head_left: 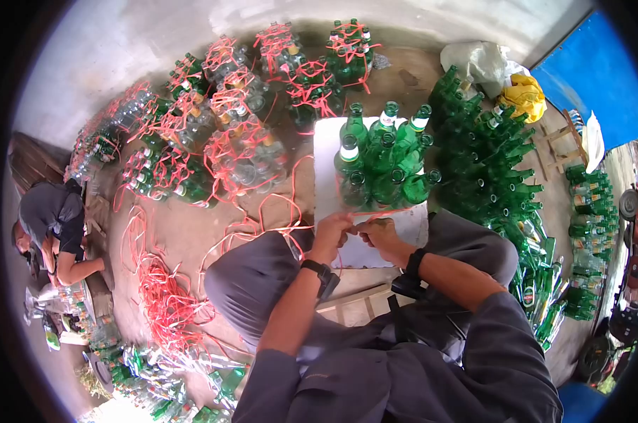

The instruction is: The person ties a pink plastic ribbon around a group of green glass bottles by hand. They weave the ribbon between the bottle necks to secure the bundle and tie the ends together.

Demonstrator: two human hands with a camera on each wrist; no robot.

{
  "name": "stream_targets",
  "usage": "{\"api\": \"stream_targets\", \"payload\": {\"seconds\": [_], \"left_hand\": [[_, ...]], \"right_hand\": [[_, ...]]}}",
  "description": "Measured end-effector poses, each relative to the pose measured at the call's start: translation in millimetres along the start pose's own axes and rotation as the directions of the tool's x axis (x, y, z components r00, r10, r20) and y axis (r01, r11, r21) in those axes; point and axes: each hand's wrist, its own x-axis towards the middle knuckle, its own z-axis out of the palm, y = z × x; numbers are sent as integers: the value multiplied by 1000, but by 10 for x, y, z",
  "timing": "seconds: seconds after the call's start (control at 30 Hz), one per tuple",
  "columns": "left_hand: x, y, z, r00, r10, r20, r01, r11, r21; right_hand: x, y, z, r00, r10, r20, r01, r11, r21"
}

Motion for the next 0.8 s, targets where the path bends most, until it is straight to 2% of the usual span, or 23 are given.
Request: {"api": "stream_targets", "payload": {"seconds": [0.07, 0.1, 0.13, 0.17, 0.2, 0.3, 0.33, 0.4, 0.43, 0.5, 0.53, 0.6, 0.63, 0.73, 0.8], "left_hand": [[-12, -5, 46, 997, 48, -58, -43, 994, 97], [-17, 101, -63, 997, 56, -53, -48, 989, 141], [31, 48, -15, 993, 101, -68, -88, 982, 168], [47, -1, 14, 986, 144, -88, -124, 972, 198], [11, -4, 71, 984, 152, -87, -131, 968, 213], [48, -43, 10, 981, 190, -44, -172, 949, 265], [29, -13, 33, 984, 171, -46, -153, 950, 271], [-69, 91, 116, 990, 133, -37, -118, 953, 279], [-72, 90, 115, 992, 124, -30, -113, 960, 255], [-76, 90, 100, 989, 140, -42, -121, 945, 303], [-101, 105, 99, 989, 147, -27, -132, 943, 306], [-103, 93, 98, 988, 156, -3, -147, 937, 317], [-109, 87, 102, 988, 154, 6, -148, 942, 302], [-135, 90, 113, 989, 146, 23, -146, 948, 283], [-146, 105, 146, 990, 143, -6, -136, 955, 265]], "right_hand": [[-54, -1, 29, 987, -152, -56, 142, 979, -148], [67, 49, 169, 984, -169, -62, 162, 981, -109], [189, 185, 82, 924, -381, -3, 351, 855, -380], [243, 259, 19, 834, -539, 116, 490, 628, -604], [223, 240, -29, 697, -647, 311, 535, 179, -826], [191, 179, -6, 668, -675, 314, 535, 142, -833], [219, 200, 7, 672, -682, 287, 509, 144, -849], [324, 275, 25, 829, -557, 53, 476, 652, -590], [273, 199, 41, 826, -563, 24, 462, 652, -601], [109, -31, 103, 915, -387, -119, 296, 840, -454], [109, -53, 96, 907, -393, -151, 288, 841, -457], [104, -64, 76, 889, -454, -55, 359, 767, -533], [176, -9, 93, 885, -458, -83, 346, 768, -539], [354, 163, 136, 874, -462, -149, 334, 795, -506], [297, 114, 146, 911, -352, -215, 255, 890, -377]]}}
